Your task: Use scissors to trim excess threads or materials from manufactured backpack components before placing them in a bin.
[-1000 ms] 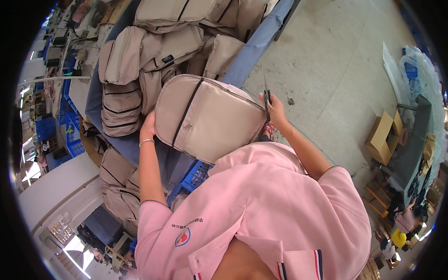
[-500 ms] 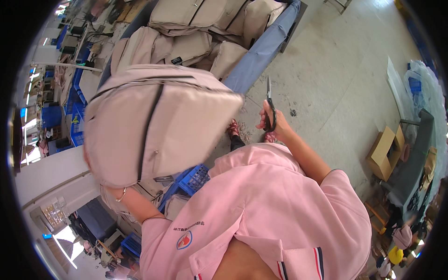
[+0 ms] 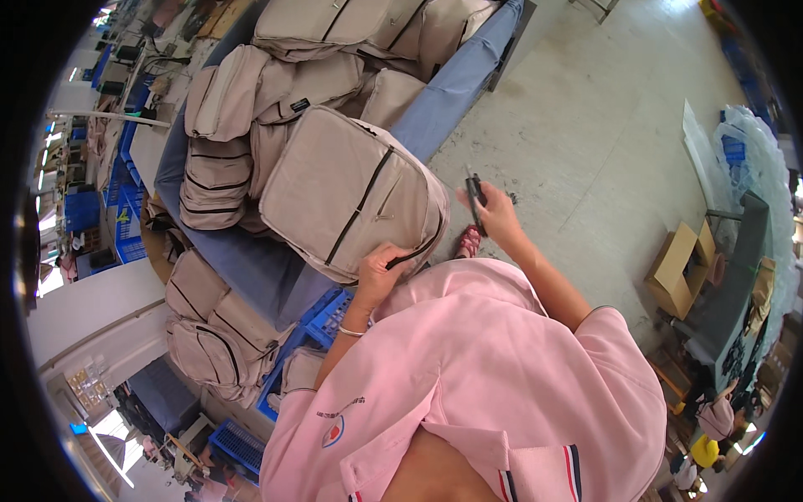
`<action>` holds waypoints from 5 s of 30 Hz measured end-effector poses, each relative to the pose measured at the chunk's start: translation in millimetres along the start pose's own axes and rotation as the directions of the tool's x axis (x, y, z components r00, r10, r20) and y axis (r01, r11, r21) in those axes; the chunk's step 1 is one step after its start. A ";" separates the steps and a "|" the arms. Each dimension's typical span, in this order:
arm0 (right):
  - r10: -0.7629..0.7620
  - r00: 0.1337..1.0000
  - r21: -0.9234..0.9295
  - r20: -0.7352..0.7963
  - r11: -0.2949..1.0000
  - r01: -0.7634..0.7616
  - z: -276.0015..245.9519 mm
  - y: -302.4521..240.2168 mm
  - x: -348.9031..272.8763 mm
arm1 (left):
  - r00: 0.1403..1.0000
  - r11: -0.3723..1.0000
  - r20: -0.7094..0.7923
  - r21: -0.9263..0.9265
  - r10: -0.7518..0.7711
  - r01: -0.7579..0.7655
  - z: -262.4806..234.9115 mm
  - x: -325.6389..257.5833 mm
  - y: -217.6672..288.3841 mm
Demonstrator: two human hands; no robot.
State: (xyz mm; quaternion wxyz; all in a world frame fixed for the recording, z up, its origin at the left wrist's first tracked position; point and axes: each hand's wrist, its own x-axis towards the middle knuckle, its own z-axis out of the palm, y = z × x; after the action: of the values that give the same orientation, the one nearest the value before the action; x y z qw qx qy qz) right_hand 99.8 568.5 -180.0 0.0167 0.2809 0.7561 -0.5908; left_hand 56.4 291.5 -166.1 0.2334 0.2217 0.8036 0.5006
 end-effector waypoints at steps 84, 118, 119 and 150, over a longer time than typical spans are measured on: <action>-0.210 0.945 -0.110 0.250 0.964 0.243 82.7 -17.6 64.8 | 0.916 0.925 -0.351 0.377 0.193 -0.050 2.2 -88.1 -10.7; -0.617 0.785 0.110 0.050 0.785 0.610 63.6 -130.1 7.1 | 0.843 0.875 -0.496 -0.479 -0.207 -0.066 -288.3 -30.4 88.4; -0.534 0.836 0.074 0.128 0.845 0.529 71.2 -113.7 15.9 | 0.909 0.877 -0.355 -0.480 -0.220 0.024 -292.3 -9.7 81.2; -0.387 0.853 -0.629 0.351 0.577 0.521 82.7 -39.7 41.2 | 0.976 0.926 0.154 0.320 0.155 -0.198 -188.4 159.8 -50.0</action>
State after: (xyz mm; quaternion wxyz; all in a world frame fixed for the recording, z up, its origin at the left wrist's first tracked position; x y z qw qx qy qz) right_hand 22.1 504.8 -184.5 0.0366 -0.0042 0.9642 -0.2627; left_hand -189.0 233.7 -162.5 0.1967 0.3606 0.8371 0.3613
